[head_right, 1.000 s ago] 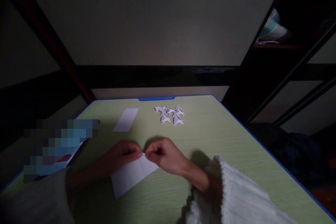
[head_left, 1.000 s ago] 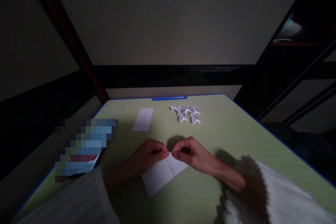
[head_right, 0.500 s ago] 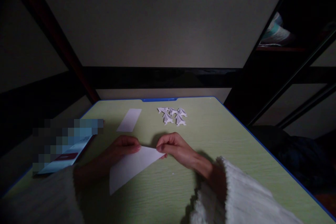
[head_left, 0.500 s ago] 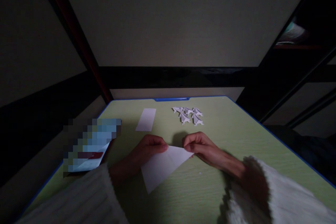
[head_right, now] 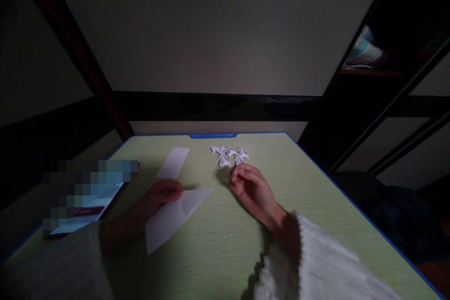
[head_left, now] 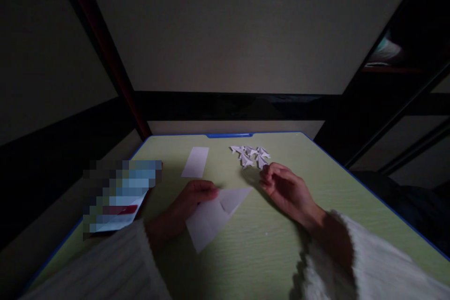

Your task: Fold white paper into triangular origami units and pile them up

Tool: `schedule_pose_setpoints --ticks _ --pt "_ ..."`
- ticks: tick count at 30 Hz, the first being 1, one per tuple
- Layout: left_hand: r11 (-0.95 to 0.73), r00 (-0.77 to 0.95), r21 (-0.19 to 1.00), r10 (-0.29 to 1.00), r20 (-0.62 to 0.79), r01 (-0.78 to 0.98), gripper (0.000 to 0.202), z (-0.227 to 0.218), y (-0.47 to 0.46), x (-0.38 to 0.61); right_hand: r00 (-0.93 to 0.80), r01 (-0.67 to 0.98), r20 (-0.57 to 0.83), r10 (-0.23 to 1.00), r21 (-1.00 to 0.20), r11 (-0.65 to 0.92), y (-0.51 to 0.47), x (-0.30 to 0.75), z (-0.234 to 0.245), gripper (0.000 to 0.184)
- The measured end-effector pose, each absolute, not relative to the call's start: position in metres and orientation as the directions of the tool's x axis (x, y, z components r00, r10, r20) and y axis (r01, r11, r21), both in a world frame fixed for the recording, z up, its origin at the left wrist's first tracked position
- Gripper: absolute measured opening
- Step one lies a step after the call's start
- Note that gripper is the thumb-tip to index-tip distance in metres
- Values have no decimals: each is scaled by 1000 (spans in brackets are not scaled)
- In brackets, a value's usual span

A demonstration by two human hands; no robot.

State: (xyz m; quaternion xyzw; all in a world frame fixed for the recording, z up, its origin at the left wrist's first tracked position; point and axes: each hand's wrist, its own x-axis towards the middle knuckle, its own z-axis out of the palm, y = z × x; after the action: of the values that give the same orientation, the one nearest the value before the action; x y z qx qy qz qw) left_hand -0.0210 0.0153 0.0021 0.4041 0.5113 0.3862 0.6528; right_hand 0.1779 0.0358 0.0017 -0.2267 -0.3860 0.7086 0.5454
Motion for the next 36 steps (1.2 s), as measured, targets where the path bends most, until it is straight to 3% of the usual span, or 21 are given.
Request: schedule_pose_setpoints --ticks 2,4,10,18,23,30,36 --pt "367 267 930 899 -347 -28 23 2 14 -21 -363 -509 86 928 -853 -120 35 178 1 1" --pt "356 357 934 868 -344 35 24 3 12 -21 -490 -389 114 864 -916 -100 32 176 -1 7" --pt "235 462 952 834 -301 197 25 5 11 -21 -784 -77 143 604 -988 134 26 174 -2 15" --pt "161 517 943 803 -296 290 21 3 12 -21 -842 -70 124 525 -990 121 27 173 0 18" --pt "96 523 943 812 -259 318 20 0 12 -20 -844 -84 120 522 -992 92 26 171 1 15" --pt "0 381 952 916 -122 305 23 -8 8 -13 -746 -124 146 650 -989 80 27 166 -4 10" --pt "10 337 956 935 -113 293 22 -6 6 -8 -706 -80 85 703 -996 40 26 163 -6 5"
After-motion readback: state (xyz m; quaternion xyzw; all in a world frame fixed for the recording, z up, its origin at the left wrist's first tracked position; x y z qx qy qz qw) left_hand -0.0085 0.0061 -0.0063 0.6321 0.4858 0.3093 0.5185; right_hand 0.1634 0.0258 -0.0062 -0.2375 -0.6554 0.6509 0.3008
